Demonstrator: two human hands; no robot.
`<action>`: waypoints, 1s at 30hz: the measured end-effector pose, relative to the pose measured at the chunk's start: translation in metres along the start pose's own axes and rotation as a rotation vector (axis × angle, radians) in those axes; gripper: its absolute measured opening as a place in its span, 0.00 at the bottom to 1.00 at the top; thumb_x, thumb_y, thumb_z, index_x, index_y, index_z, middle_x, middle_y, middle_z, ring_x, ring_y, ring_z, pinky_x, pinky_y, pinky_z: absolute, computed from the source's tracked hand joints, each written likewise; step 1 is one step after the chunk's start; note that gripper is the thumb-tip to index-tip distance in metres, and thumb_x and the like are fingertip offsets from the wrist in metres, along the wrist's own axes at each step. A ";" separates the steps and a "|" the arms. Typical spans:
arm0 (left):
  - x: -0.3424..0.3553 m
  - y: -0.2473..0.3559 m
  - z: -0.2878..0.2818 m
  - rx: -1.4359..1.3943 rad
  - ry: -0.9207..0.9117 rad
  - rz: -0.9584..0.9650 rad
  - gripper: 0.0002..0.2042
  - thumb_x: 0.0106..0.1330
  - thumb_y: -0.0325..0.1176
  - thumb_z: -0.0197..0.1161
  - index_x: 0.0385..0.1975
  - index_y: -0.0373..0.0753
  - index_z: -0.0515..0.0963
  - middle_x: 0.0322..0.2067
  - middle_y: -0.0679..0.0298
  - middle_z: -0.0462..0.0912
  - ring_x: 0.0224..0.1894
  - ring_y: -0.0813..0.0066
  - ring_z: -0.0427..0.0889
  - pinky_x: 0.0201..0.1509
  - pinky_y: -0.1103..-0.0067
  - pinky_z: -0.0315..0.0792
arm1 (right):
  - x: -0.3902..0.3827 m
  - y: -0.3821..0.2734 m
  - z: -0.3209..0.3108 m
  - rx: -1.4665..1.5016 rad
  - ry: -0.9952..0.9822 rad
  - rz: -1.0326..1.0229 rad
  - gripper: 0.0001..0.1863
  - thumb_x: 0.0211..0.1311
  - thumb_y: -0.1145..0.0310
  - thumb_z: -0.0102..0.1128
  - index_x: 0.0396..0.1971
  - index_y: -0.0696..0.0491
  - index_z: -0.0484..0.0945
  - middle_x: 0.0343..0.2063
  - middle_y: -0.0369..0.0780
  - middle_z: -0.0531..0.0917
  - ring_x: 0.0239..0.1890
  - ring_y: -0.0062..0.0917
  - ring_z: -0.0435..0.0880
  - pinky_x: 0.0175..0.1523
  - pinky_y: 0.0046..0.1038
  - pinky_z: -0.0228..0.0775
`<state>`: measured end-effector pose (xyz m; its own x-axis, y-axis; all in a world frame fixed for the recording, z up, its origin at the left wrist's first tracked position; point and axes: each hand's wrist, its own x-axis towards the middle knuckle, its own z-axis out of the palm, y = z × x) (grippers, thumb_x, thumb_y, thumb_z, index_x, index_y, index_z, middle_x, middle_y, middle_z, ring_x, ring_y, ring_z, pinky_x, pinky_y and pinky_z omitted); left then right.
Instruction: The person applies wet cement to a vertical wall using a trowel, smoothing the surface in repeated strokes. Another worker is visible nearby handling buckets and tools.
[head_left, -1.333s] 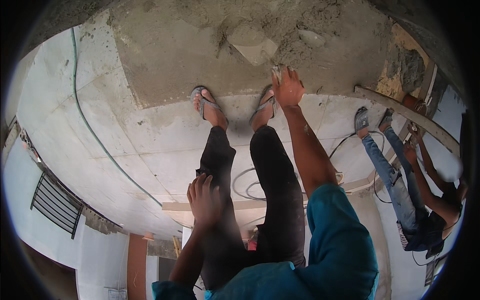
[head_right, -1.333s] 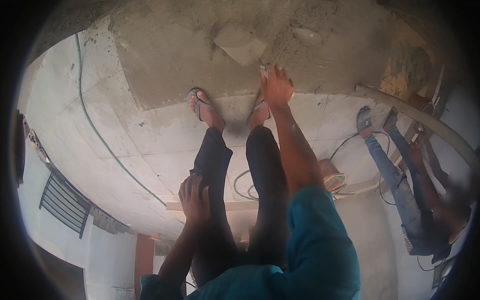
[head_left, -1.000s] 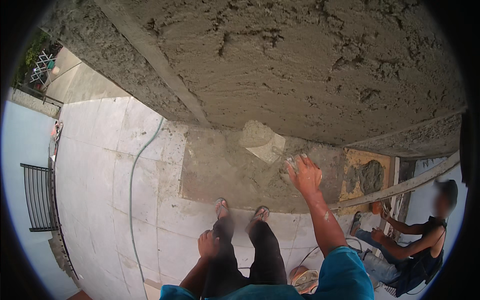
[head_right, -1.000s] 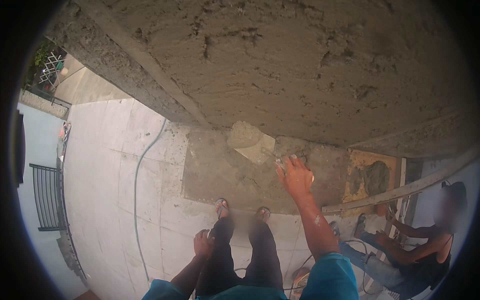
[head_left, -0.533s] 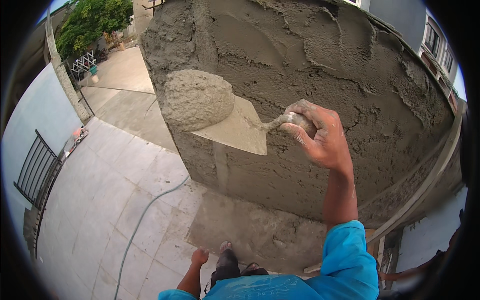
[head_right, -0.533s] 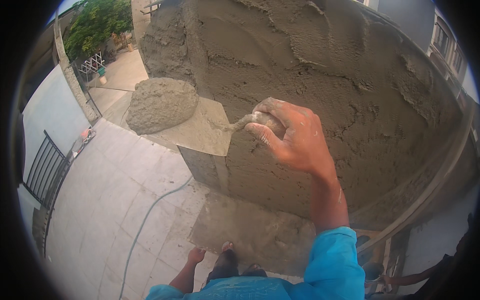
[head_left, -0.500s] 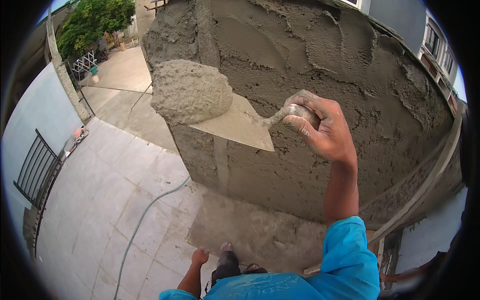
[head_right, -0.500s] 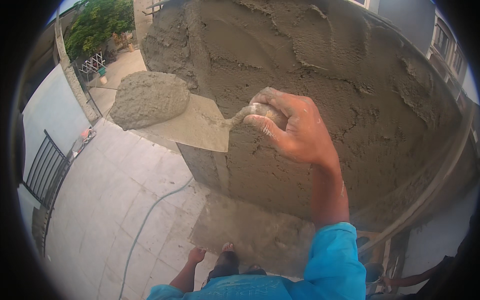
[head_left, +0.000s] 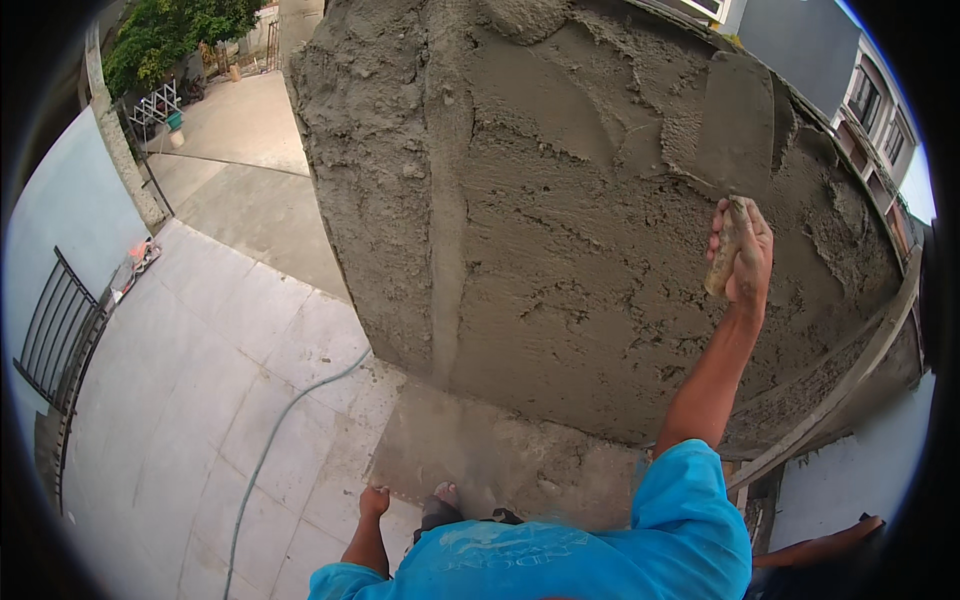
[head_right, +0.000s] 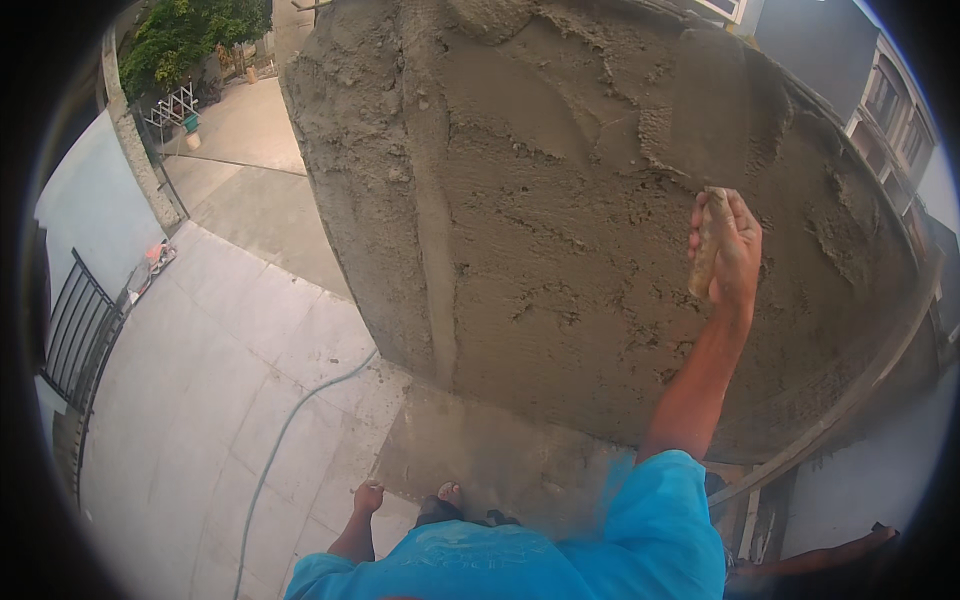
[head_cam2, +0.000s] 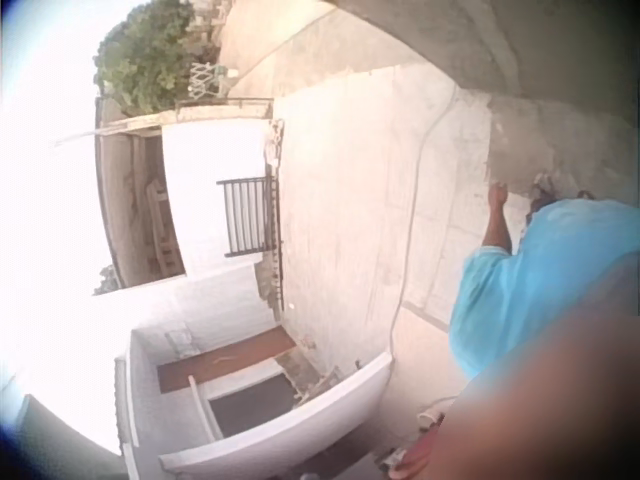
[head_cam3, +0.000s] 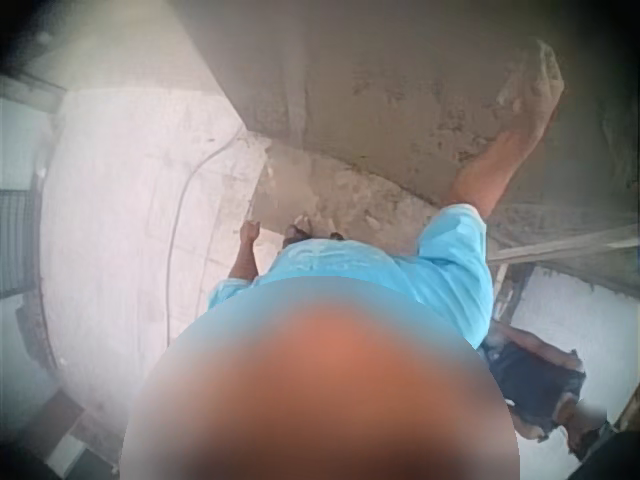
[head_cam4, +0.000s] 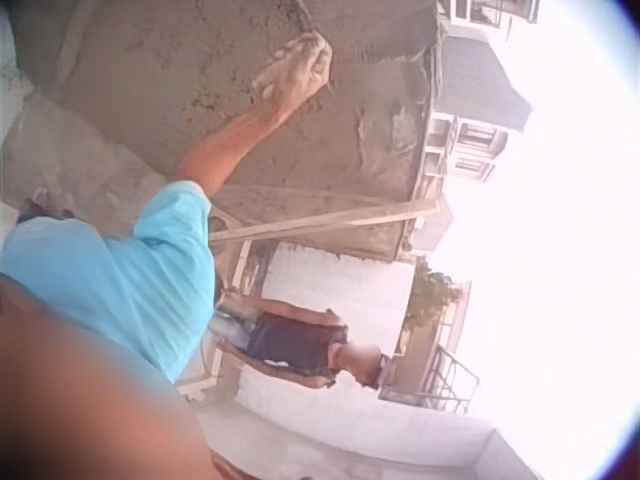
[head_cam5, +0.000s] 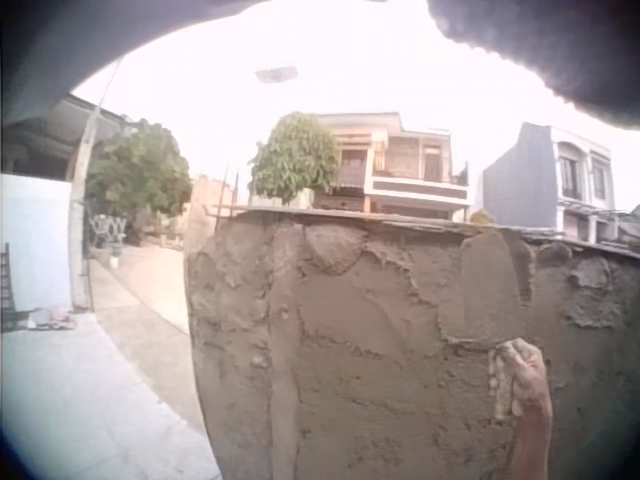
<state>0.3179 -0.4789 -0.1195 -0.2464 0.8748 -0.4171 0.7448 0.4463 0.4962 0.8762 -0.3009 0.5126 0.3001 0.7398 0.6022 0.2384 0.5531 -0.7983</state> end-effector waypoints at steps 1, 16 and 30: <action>0.010 -0.015 0.017 -0.061 -0.072 -0.053 0.18 0.62 0.44 0.59 0.42 0.36 0.82 0.36 0.49 0.85 0.41 0.54 0.84 0.48 0.64 0.76 | -0.030 0.006 -0.020 -0.142 0.070 0.074 0.12 0.72 0.60 0.54 0.39 0.54 0.77 0.23 0.33 0.78 0.19 0.12 0.75 0.19 0.17 0.70; -0.125 0.123 0.066 -0.221 -0.320 0.111 0.15 0.70 0.36 0.57 0.48 0.31 0.76 0.38 0.50 0.84 0.40 0.63 0.84 0.47 0.74 0.75 | -0.604 0.360 -0.096 -1.180 -0.711 1.313 0.29 0.58 0.56 0.62 0.58 0.53 0.69 0.46 0.52 0.82 0.48 0.47 0.82 0.51 0.43 0.75; -0.147 -0.011 0.236 0.548 -0.698 0.198 0.20 0.60 0.30 0.64 0.53 0.38 0.72 0.54 0.50 0.73 0.57 0.48 0.71 0.61 0.57 0.64 | -0.958 0.638 -0.069 -1.149 -0.599 1.332 0.21 0.62 0.56 0.58 0.52 0.48 0.73 0.43 0.45 0.82 0.46 0.41 0.83 0.46 0.44 0.77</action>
<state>0.4926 -0.6574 -0.2435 0.2161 0.5335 -0.8178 0.9681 -0.0082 0.2504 0.8044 -0.6838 -0.5729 0.5271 0.5757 -0.6251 0.6562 -0.7431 -0.1311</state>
